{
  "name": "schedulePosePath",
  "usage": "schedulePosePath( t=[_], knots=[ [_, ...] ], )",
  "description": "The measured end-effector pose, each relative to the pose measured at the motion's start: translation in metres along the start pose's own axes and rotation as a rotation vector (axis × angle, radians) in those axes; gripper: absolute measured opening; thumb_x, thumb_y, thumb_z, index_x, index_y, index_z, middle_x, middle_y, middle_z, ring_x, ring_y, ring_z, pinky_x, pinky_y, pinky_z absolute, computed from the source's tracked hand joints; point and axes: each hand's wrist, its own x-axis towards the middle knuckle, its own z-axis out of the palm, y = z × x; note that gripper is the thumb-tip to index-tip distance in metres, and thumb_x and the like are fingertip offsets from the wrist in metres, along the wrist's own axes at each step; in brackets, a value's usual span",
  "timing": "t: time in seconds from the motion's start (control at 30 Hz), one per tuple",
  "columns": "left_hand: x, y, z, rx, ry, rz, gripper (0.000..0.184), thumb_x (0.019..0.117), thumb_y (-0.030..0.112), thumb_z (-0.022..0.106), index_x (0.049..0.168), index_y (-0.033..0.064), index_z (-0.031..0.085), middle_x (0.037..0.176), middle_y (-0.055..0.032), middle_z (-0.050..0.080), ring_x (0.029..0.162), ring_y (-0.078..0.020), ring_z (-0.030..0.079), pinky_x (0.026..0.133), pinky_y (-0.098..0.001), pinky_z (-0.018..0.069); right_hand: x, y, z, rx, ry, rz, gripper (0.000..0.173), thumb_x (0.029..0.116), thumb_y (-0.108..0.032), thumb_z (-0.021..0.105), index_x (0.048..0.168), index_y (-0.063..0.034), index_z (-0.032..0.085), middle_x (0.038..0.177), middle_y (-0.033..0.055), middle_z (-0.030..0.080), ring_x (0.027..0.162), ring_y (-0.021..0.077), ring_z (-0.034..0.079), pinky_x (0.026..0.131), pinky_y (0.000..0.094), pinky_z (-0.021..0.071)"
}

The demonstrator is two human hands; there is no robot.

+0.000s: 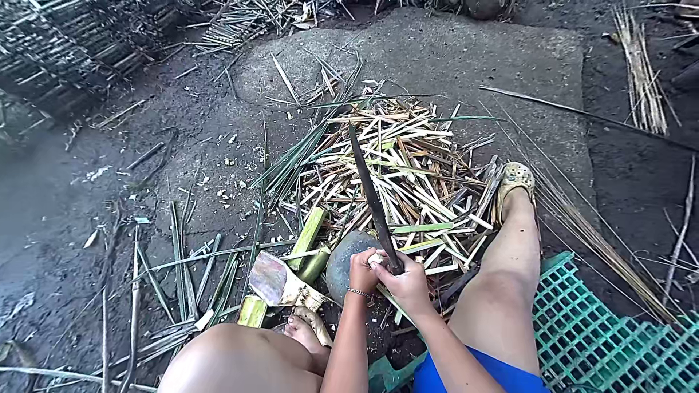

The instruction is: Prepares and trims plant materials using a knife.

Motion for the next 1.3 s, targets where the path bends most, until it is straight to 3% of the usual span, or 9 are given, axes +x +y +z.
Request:
schedulePosePath(
  t=[0.23,0.5,0.57,0.67,0.77,0.93,1.03,1.17,1.3],
  knots=[
    [-0.002,-0.004,-0.001,-0.086,-0.008,-0.072,0.013,0.0811,0.007,0.065,0.07,-0.0001,0.065,0.063,0.0013,0.061,0.062,0.0014,0.057,0.063,-0.021,0.0465,0.0,0.0,0.003,-0.033,0.004,-0.054,0.024,0.0796,-0.021,0.076,0.093,-0.0017,0.075,0.069,-0.0064,0.065,0.058,-0.011,0.051,0.057,0.0092,0.0433],
    [-0.008,0.003,-0.007,-0.157,0.013,-0.105,0.012,0.0796,-0.002,0.06,0.068,-0.0024,0.062,0.062,0.0023,0.057,0.062,0.0033,0.053,0.064,-0.0184,0.0445,-0.01,-0.002,0.008,-0.011,-0.048,-0.043,0.028,0.0776,-0.021,0.076,0.096,-0.0005,0.075,0.07,-0.0055,0.066,0.059,-0.0102,0.052,0.057,0.0103,0.0446],
    [-0.01,0.0,-0.008,-0.184,0.006,-0.095,0.012,0.0766,0.001,0.063,0.065,-0.0007,0.06,0.06,0.0041,0.055,0.06,0.0044,0.051,0.062,-0.0174,0.0428,-0.013,-0.002,-0.001,0.035,-0.112,-0.043,0.037,0.0823,-0.032,0.078,0.101,0.0002,0.074,0.071,-0.0075,0.064,0.058,-0.0103,0.051,0.056,0.0106,0.0445],
    [-0.009,-0.016,-0.008,-0.242,-0.013,-0.12,0.028,0.0786,0.008,0.065,0.058,0.0125,0.047,0.054,0.0117,0.044,0.052,0.0053,0.041,0.052,-0.0173,0.0348,-0.014,-0.003,-0.02,0.105,-0.198,-0.078,0.058,0.0976,-0.06,0.056,0.098,-0.0038,0.07,0.065,-0.0111,0.056,0.053,-0.0063,0.049,0.05,0.0161,0.0456],
    [-0.009,-0.023,-0.007,-0.255,-0.007,-0.124,0.029,0.0785,0.007,0.064,0.057,0.0139,0.046,0.054,0.0115,0.042,0.051,0.0042,0.039,0.05,-0.0177,0.0327,-0.017,-0.011,-0.038,0.214,-0.278,-0.069,0.067,0.0997,-0.072,0.034,0.09,-0.0125,0.063,0.063,-0.0139,0.052,0.054,-0.0035,0.052,0.052,0.0181,0.0493],
    [-0.011,-0.011,-0.006,-0.222,0.02,-0.131,0.026,0.0735,0.005,0.066,0.056,0.0119,0.048,0.054,0.011,0.048,0.052,0.0062,0.045,0.053,-0.0168,0.0382,-0.025,-0.021,-0.046,0.164,-0.337,0.068,0.056,0.1036,-0.065,0.035,0.082,-0.0192,0.059,0.06,-0.0173,0.049,0.049,-0.0068,0.047,0.047,0.0136,0.0438],
    [-0.013,-0.008,-0.005,-0.229,0.014,-0.164,0.012,0.0731,0.001,0.067,0.065,0.0059,0.059,0.06,0.0095,0.056,0.058,0.0063,0.051,0.06,-0.0167,0.0449,-0.029,-0.019,-0.043,0.081,-0.362,0.13,0.052,0.1047,-0.058,0.034,0.08,-0.0188,0.058,0.059,-0.0171,0.047,0.048,-0.0073,0.045,0.047,0.0133,0.0422],
    [-0.013,-0.011,-0.003,-0.204,0.012,-0.156,0.021,0.0728,0.002,0.066,0.06,0.0114,0.052,0.056,0.0116,0.049,0.053,0.0056,0.044,0.055,-0.0174,0.0388,-0.032,-0.02,-0.042,0.002,-0.325,0.078,0.053,0.1053,-0.055,0.034,0.08,-0.0165,0.059,0.058,-0.015,0.046,0.048,-0.0064,0.045,0.047,0.0147,0.0417],
    [-0.011,-0.018,-0.002,-0.232,0.007,-0.114,0.027,0.0745,0.004,0.065,0.057,0.0136,0.047,0.053,0.0118,0.043,0.049,0.0051,0.039,0.05,-0.0168,0.0332,-0.031,-0.023,-0.045,-0.088,-0.25,-0.116,0.067,0.1045,-0.066,0.03,0.079,-0.0118,0.061,0.057,-0.0098,0.046,0.049,-0.0045,0.047,0.047,0.0164,0.0424]
  ],
)
